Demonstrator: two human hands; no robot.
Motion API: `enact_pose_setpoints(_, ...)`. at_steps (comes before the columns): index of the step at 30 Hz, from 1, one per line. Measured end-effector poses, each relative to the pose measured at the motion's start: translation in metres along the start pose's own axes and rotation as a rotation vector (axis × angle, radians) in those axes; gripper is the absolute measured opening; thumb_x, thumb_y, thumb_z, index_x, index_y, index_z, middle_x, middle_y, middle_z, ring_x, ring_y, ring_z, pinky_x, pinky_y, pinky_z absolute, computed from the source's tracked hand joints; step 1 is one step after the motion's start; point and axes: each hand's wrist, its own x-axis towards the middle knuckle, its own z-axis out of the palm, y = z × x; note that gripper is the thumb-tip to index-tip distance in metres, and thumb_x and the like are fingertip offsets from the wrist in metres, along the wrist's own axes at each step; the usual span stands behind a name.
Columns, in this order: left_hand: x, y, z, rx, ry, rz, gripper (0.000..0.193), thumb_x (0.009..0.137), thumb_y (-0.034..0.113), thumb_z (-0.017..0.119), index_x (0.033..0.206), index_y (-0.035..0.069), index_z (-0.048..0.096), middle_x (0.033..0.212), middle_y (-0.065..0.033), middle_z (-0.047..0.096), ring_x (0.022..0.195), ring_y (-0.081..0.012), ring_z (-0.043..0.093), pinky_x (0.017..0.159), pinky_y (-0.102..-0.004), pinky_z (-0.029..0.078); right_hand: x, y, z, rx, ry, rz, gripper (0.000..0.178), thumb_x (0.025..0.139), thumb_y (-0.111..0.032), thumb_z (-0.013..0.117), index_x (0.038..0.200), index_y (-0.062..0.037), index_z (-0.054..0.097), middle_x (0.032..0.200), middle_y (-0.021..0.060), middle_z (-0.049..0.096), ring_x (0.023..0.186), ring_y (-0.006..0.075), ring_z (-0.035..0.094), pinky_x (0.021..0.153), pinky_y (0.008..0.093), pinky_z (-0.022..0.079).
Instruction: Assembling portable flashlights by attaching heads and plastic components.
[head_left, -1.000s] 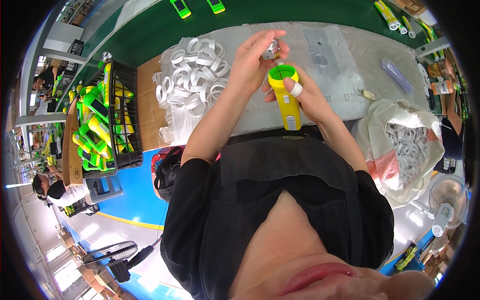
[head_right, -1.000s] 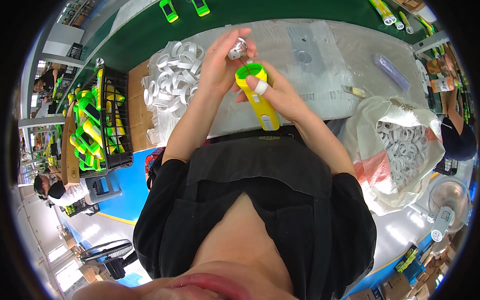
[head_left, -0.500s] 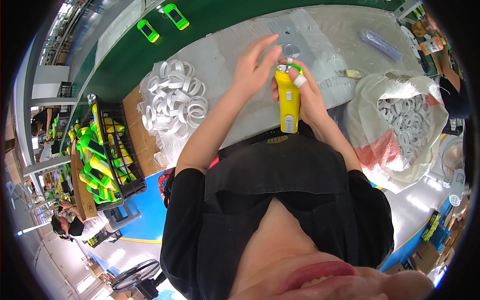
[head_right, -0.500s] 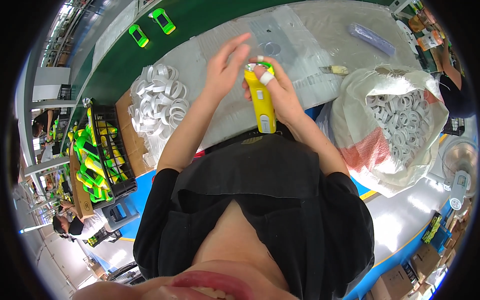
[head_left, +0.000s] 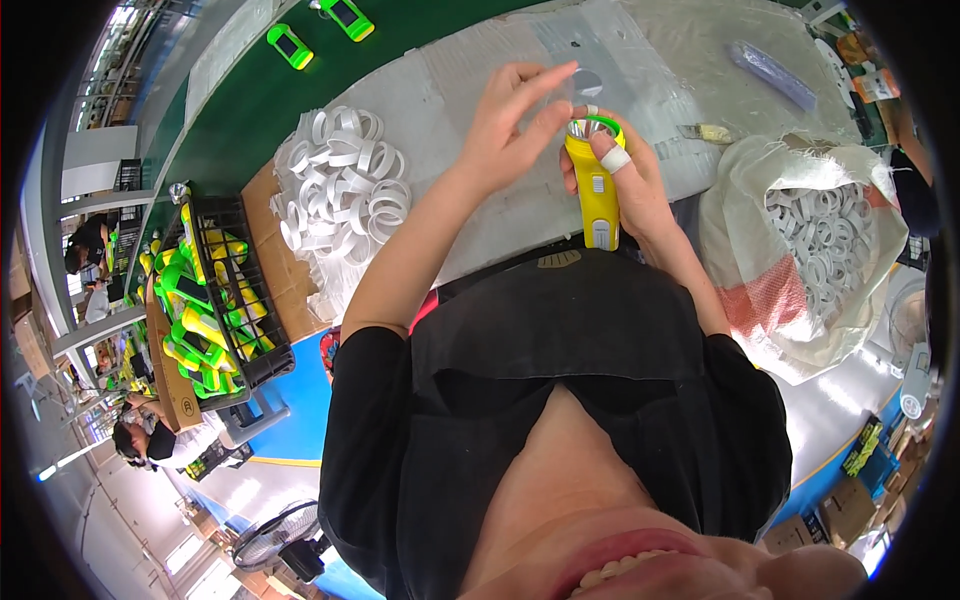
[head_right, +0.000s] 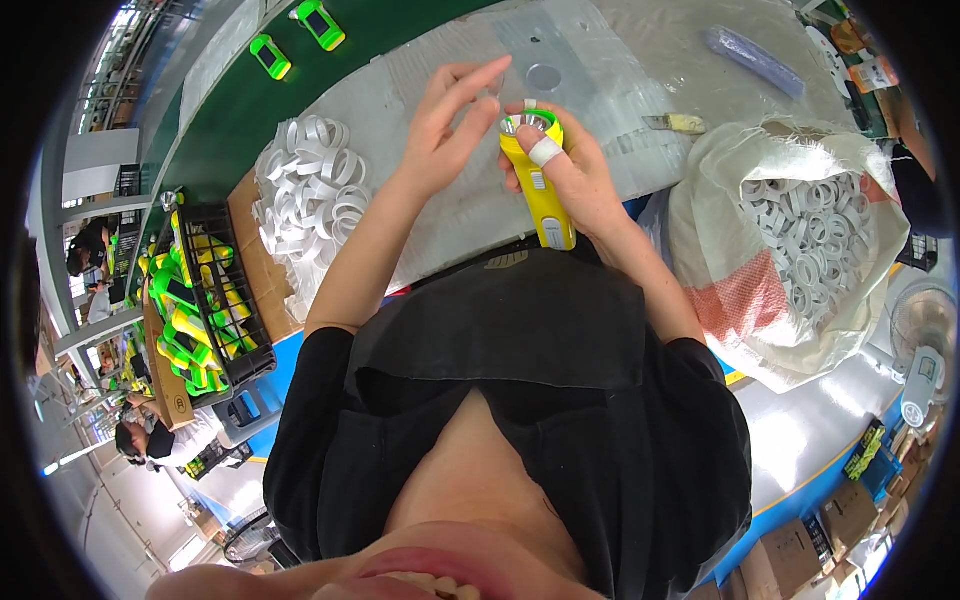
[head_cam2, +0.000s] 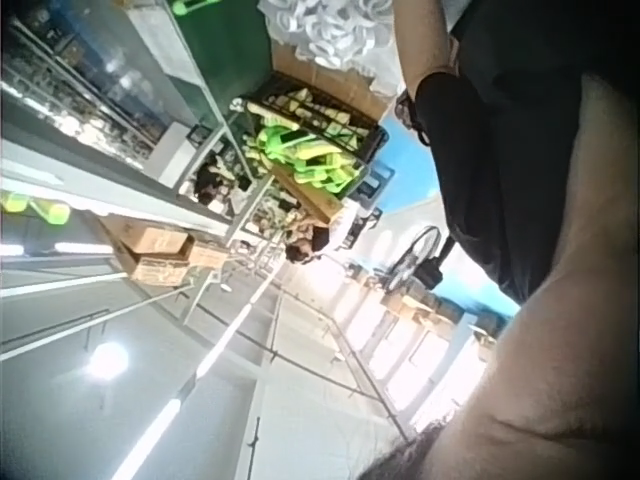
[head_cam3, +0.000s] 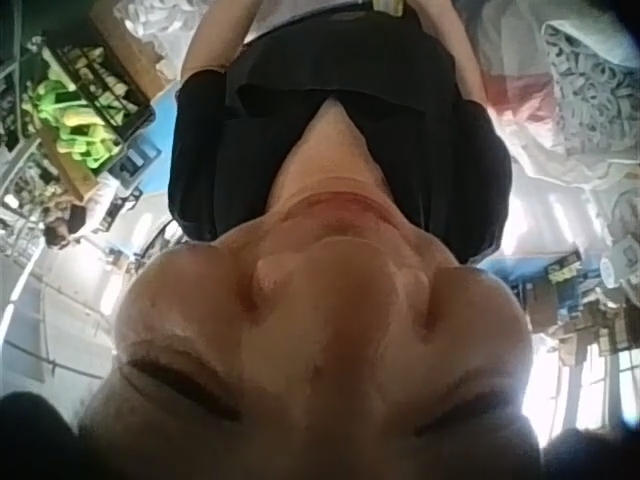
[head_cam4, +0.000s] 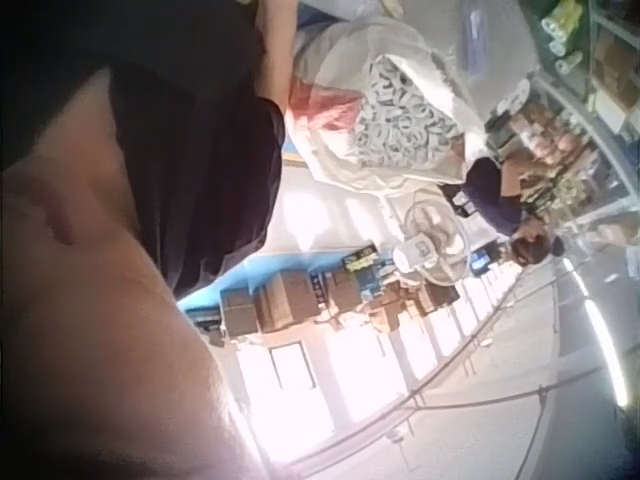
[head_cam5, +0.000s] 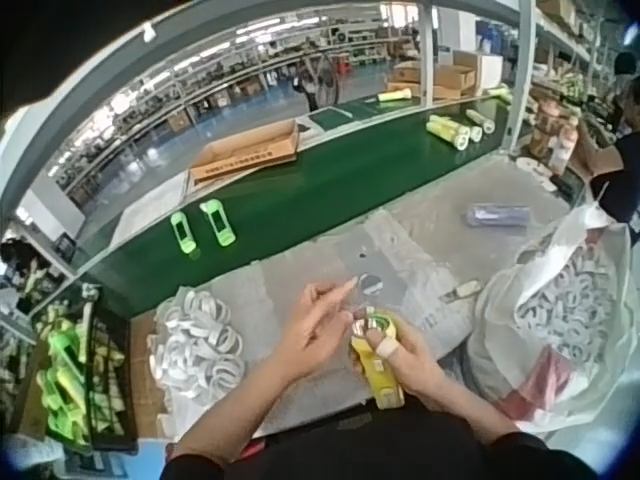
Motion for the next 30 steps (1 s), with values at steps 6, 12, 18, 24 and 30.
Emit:
enact_pose_setpoints(6, -0.038, 0.025, -0.023, 0.216, -0.018, 0.256, 0.04, 0.1, 0.024, 0.043, 0.13, 0.003, 0.059, 0.118, -0.0133, 0.057, 0.11, -0.0267, 0.049, 0.091, -0.0345, 0.043, 0.005, 0.002, 0.026, -0.108, -0.146, 0.018, 0.038, 0.097, -0.029, 0.057, 0.121, -0.0013, 0.051, 0.089, 0.0097, 0.062, 0.074, 0.0153, 0.061, 0.066, 0.0282, 0.05)
enact_pose_setpoints(12, -0.054, 0.023, -0.039, 0.165, -0.019, 0.297, 0.039, 0.097, 0.02, 0.04, 0.123, 0.002, 0.064, 0.117, -0.0141, 0.058, 0.108, -0.0294, 0.052, 0.093, -0.037, 0.042, 0.01, 0.007, 0.042, -0.243, -0.294, 0.084, 0.038, 0.096, -0.031, 0.058, 0.119, -0.0019, 0.05, 0.09, 0.0082, 0.063, 0.072, 0.0149, 0.062, 0.066, 0.027, 0.05)
enact_pose_setpoints(18, -0.064, 0.017, -0.041, 0.158, 0.182, 0.311, 0.028, 0.088, 0.015, 0.049, 0.106, 0.005, 0.068, 0.11, -0.0111, 0.06, 0.103, -0.0282, 0.053, 0.094, -0.0393, 0.037, 0.016, 0.021, 0.06, -0.157, -0.321, 0.181, 0.043, 0.099, -0.037, 0.052, 0.128, -0.0061, 0.046, 0.098, 0.0083, 0.059, 0.074, 0.0166, 0.061, 0.068, 0.0293, 0.049)
enact_pose_setpoints(24, -0.084, 0.032, -0.08, 0.432, 0.367, 0.276, 0.047, 0.084, 0.027, 0.068, 0.124, 0.003, 0.057, 0.127, -0.0177, 0.053, 0.111, -0.0326, 0.053, 0.096, -0.0407, 0.041, 0.048, 0.019, 0.075, -0.084, -0.477, -0.138, 0.037, 0.098, -0.031, 0.052, 0.127, -0.0068, 0.048, 0.086, 0.0093, 0.06, 0.071, 0.0162, 0.059, 0.067, 0.0296, 0.049)
enact_pose_setpoints(30, -0.146, 0.039, -0.126, 1.026, 0.022, -0.061, 0.063, 0.07, 0.038, 0.081, 0.125, 0.014, 0.059, 0.11, -0.0069, 0.062, 0.098, -0.0264, 0.058, 0.085, -0.0399, 0.047, 0.079, 0.022, 0.064, -0.227, -0.352, -0.286, 0.047, 0.093, -0.041, 0.057, 0.125, -0.007, 0.05, 0.081, 0.011, 0.058, 0.069, 0.0174, 0.056, 0.064, 0.0312, 0.046)
